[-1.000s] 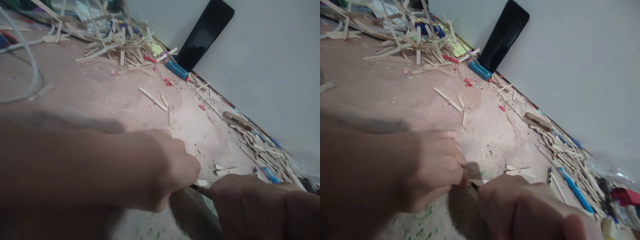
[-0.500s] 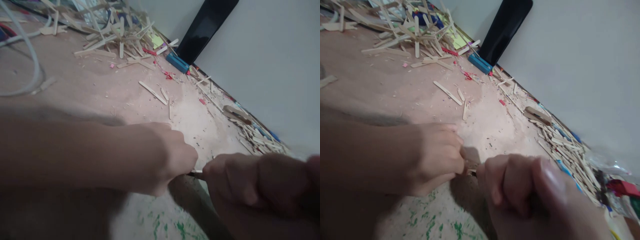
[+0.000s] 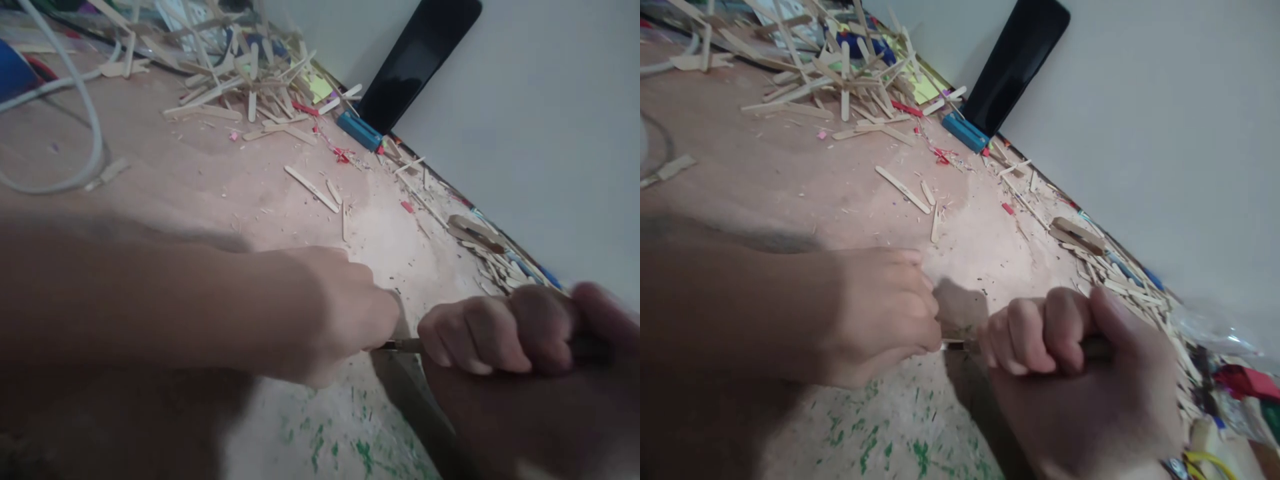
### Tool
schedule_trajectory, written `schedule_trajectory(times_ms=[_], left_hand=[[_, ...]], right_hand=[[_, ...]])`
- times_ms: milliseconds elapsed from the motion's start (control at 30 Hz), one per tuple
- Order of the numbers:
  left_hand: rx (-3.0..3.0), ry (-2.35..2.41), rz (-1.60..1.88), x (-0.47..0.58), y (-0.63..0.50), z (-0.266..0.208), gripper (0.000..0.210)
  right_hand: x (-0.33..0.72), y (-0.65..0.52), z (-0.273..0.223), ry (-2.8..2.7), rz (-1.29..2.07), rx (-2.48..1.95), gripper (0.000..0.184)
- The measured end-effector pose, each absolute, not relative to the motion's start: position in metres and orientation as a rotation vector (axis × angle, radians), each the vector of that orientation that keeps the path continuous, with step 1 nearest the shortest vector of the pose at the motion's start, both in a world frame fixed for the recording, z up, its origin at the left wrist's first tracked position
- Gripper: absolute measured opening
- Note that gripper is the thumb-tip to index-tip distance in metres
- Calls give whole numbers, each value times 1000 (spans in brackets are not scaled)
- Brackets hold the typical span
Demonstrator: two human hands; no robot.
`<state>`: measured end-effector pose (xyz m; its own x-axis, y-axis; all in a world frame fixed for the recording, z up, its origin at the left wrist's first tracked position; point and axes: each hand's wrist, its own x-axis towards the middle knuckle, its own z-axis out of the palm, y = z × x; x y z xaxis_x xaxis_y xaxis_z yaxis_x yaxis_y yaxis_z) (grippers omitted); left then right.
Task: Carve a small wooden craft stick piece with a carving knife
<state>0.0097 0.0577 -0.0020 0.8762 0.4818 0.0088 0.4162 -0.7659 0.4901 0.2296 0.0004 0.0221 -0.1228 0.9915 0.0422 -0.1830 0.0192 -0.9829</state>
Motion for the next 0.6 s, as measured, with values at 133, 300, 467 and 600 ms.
schedule_trajectory(times_ms=[133, 300, 467, 600], left_hand=[[2602, 575, 305, 9, 59, -15, 15], [2637, 525, 478, 7, 60, -27, 15], [2705, 358, 655, -6, 55, -18, 29], [2709, 326, 698, -12, 55, -12, 21]], right_hand=[[226, 6, 30, -1200, 1319, -1004, 76], [230, -5, 35, -1233, 1302, -1004, 75], [224, -5, 37, -1249, 1278, -994, 83], [223, -3, 36, -1384, 1182, -1021, 93]])
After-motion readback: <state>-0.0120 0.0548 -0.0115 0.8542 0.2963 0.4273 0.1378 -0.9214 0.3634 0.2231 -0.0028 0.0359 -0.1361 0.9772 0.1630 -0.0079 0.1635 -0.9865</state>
